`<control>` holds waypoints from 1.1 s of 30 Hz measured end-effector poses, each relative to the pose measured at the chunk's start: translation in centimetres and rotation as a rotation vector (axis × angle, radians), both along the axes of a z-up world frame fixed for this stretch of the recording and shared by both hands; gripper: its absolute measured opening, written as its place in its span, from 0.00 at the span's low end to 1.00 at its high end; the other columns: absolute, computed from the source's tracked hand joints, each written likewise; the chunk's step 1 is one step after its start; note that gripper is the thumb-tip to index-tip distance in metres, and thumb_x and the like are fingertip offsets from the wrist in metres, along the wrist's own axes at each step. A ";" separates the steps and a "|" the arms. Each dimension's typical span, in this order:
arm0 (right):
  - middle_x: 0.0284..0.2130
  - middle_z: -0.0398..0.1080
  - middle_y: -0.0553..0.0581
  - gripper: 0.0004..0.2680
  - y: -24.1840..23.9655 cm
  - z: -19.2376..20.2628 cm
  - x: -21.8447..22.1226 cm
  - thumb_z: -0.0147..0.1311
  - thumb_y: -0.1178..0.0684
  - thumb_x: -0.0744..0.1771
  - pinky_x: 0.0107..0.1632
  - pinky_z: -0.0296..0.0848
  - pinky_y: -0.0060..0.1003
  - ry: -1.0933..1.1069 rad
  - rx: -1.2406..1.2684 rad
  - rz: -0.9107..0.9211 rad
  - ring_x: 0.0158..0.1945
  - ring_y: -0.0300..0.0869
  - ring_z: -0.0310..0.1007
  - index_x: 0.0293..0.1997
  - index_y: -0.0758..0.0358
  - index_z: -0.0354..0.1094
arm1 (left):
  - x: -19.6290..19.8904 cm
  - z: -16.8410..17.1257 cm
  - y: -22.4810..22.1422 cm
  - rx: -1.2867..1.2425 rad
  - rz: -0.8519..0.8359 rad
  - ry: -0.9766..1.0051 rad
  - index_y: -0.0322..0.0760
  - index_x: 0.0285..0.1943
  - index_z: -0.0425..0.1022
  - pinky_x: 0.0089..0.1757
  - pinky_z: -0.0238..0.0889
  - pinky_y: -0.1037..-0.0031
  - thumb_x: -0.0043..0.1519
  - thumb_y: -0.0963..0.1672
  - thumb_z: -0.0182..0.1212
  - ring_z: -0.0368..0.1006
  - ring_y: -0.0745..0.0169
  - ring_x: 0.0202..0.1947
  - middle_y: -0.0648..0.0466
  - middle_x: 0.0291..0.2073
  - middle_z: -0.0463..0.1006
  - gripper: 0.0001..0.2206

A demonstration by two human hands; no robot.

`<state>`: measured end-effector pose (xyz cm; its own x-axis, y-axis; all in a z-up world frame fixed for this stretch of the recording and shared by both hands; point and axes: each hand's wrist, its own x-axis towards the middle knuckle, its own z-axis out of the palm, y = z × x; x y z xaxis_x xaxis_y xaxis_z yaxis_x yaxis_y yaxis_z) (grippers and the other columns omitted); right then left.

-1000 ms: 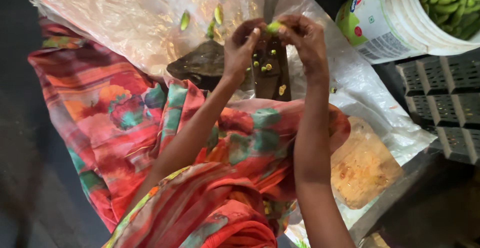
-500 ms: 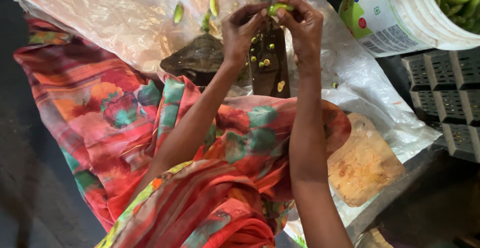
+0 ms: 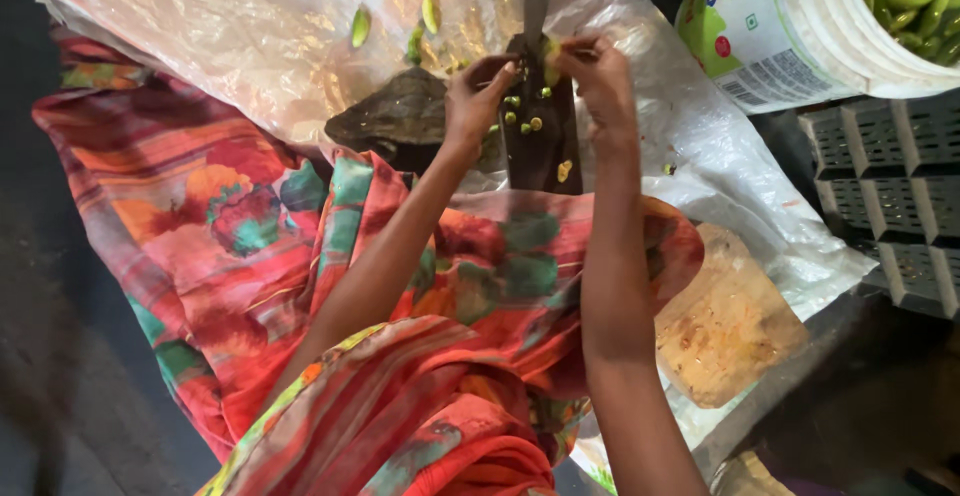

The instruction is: The person sits on the floor and repeatedly peels small green vegetables by hand, removing the outer skin and placing the peeled pieces into a nearby container. The person handles each vegetable individually and discards the skins onto a plastic sheet.

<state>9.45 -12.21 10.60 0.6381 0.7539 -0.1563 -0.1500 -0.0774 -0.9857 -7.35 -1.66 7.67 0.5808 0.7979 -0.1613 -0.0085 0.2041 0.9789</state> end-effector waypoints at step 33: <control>0.47 0.77 0.47 0.13 -0.6 4.0 -2.9 0.53 0.60 0.71 0.43 0.78 0.26 -0.062 0.010 0.002 0.45 0.32 0.77 0.64 0.61 0.70 | 0.8 4.8 -1.5 0.177 0.082 -0.131 0.32 0.52 0.82 0.43 0.73 0.79 0.65 0.43 0.68 0.80 0.73 0.40 0.54 0.41 0.86 0.10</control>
<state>6.50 -12.79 14.57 0.6448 0.7566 -0.1085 -0.0882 -0.0673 -0.9938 -6.52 -3.18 12.46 0.5196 0.8525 0.0579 -0.1470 0.0224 0.9889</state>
